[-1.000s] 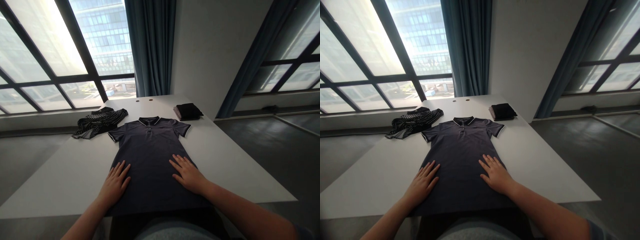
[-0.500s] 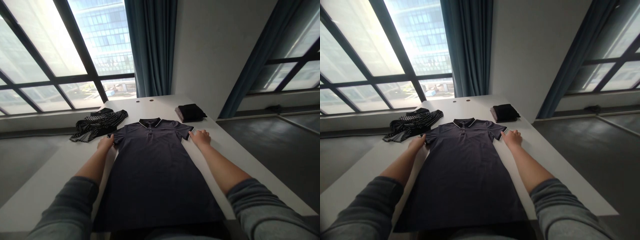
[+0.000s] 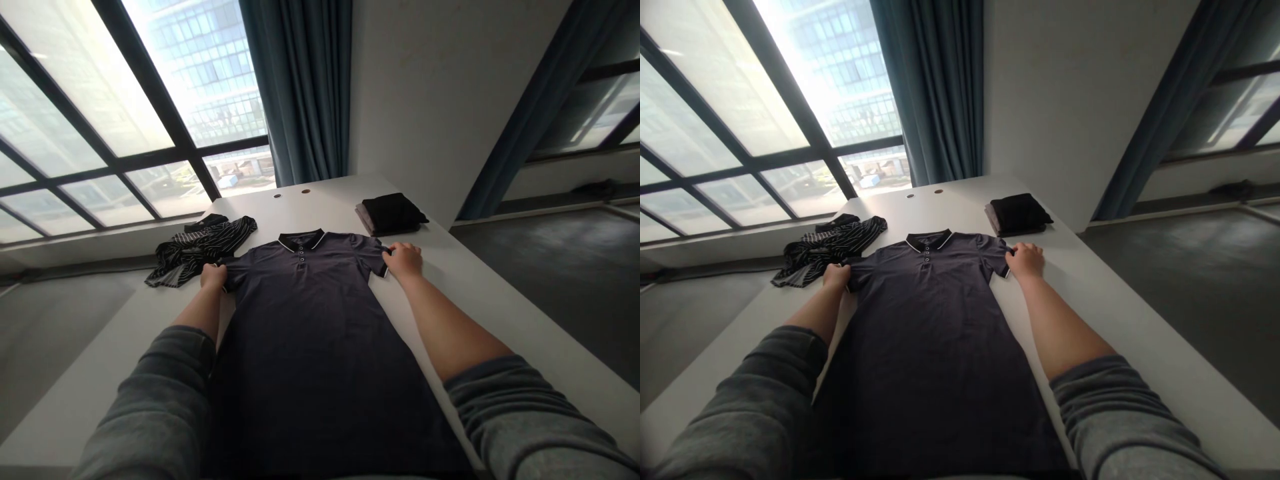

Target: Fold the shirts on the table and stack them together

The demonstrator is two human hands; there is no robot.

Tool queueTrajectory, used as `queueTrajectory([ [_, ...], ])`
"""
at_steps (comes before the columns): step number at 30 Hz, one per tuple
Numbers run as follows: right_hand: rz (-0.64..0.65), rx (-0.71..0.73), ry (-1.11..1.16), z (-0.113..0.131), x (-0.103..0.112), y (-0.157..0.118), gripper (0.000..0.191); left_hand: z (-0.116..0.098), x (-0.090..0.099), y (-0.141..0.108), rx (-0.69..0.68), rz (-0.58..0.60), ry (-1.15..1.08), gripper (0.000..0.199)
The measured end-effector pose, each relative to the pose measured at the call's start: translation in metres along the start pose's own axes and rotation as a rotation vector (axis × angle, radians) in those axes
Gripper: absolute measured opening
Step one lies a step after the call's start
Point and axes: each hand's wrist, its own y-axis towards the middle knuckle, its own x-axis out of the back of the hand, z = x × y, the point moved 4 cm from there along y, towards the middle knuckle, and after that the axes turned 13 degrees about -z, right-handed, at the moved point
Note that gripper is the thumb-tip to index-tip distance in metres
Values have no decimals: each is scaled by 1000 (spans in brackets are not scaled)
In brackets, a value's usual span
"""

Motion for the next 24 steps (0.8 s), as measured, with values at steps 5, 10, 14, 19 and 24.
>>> queueTrajectory([
  [5,-38,-23,148,9,-2,2,35,-25,16,-3,47,-85,-58,44],
  [10,-54,-29,310,15,-4,1,36,-88,26,-24,-230,-117,-83,30],
  [14,-64,9,382,19,-3,0,36,-138,13,-59,-423,23,19,31],
  [19,-52,62,426,23,0,-1,36,-164,-9,-93,-455,154,68,45],
  [24,-50,141,468,26,0,-1,43,-149,-23,-67,-375,101,39,58],
])
